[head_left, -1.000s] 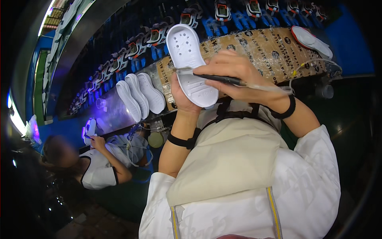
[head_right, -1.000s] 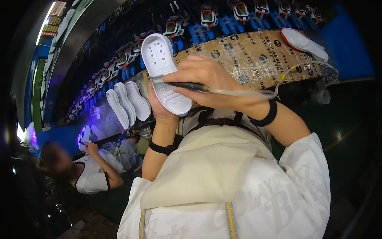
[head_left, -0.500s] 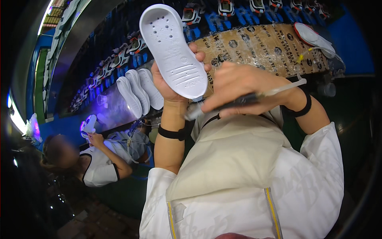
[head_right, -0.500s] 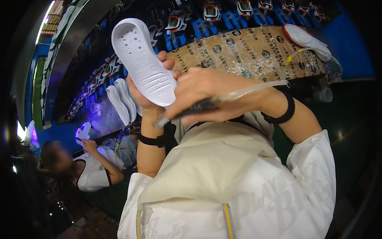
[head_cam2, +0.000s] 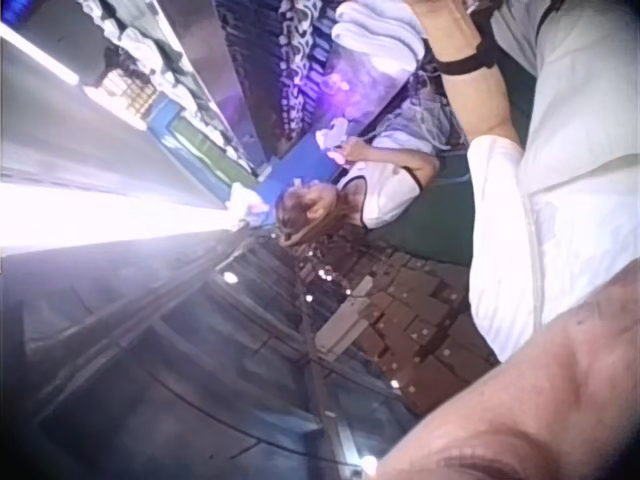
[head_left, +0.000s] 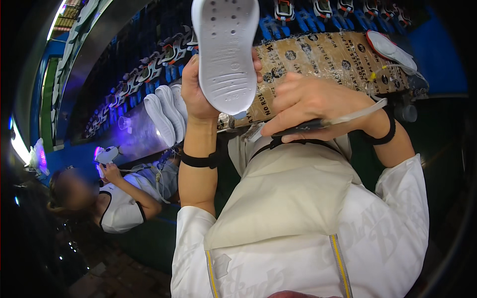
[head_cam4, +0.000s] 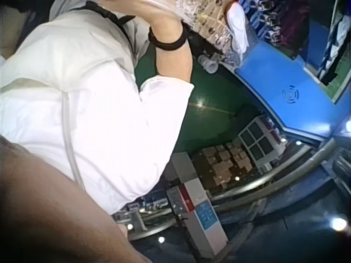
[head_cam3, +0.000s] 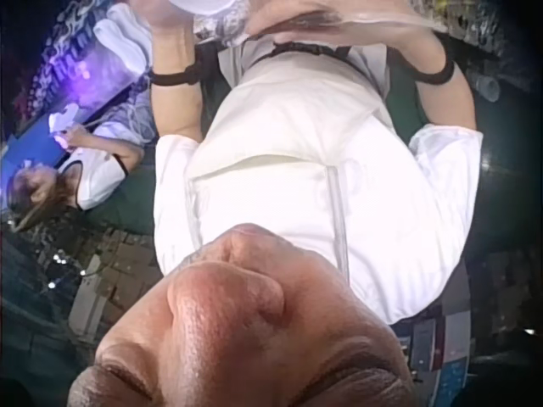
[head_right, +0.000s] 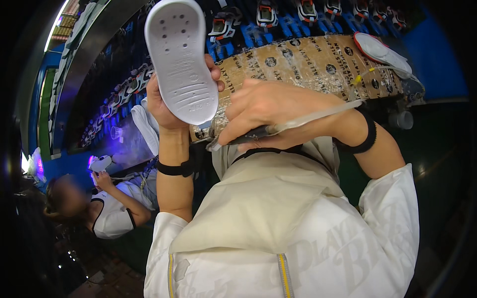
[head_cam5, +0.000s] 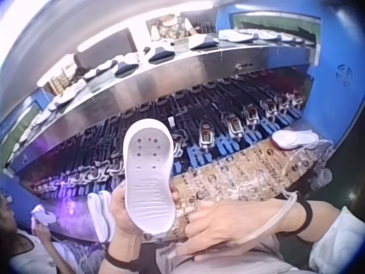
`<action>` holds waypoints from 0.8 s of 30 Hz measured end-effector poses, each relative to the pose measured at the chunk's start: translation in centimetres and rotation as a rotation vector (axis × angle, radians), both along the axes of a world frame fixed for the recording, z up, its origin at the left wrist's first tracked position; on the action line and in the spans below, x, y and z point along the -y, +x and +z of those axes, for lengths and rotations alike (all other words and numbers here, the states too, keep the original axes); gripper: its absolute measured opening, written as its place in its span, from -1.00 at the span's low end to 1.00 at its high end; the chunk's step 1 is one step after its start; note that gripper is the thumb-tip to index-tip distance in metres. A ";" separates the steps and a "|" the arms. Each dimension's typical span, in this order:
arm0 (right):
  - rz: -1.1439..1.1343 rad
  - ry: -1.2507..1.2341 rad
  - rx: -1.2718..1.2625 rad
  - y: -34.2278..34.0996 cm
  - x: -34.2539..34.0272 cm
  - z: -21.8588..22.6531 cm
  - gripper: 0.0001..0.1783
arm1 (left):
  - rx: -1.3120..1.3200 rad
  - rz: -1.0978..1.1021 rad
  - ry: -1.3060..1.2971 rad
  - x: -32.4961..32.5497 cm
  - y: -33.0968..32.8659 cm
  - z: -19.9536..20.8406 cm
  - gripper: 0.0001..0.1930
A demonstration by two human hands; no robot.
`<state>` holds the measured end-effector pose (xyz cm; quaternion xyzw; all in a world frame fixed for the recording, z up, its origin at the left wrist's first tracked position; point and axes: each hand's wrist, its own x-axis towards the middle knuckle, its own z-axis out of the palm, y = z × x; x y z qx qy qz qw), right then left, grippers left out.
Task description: Applying adhesive or glue to the bottom of shoe soles using a brush.
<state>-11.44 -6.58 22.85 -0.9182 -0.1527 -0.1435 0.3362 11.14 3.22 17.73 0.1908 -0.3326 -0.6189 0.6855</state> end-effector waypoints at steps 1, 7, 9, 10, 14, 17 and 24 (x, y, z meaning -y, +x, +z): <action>-0.023 0.103 0.036 0.0 0.0 -0.1 -0.62 | 0.002 0.016 0.001 0.0 -0.3 0.3 -0.26; -0.003 0.021 -0.038 0.4 0.4 0.0 -0.68 | 0.139 -0.054 0.101 0.8 1.5 0.2 -0.31; 0.010 0.202 -0.037 0.4 0.2 0.1 -0.67 | 0.020 -0.002 0.159 0.3 1.9 -1.0 -0.30; -0.011 0.279 -0.054 0.1 0.4 0.3 -0.68 | -0.112 0.038 0.227 0.3 1.7 -1.1 -0.30; -0.263 0.390 0.062 -1.2 0.8 -0.2 -0.66 | -0.185 0.233 0.300 -2.5 0.5 -2.9 -0.25; -0.348 0.511 0.047 -2.5 0.6 -1.4 -0.65 | -0.297 0.049 0.177 -4.2 2.1 -0.8 -0.22; -0.344 0.546 -0.022 -2.8 0.2 -2.2 -0.66 | -0.069 0.083 -0.138 3.2 10.4 16.2 -0.17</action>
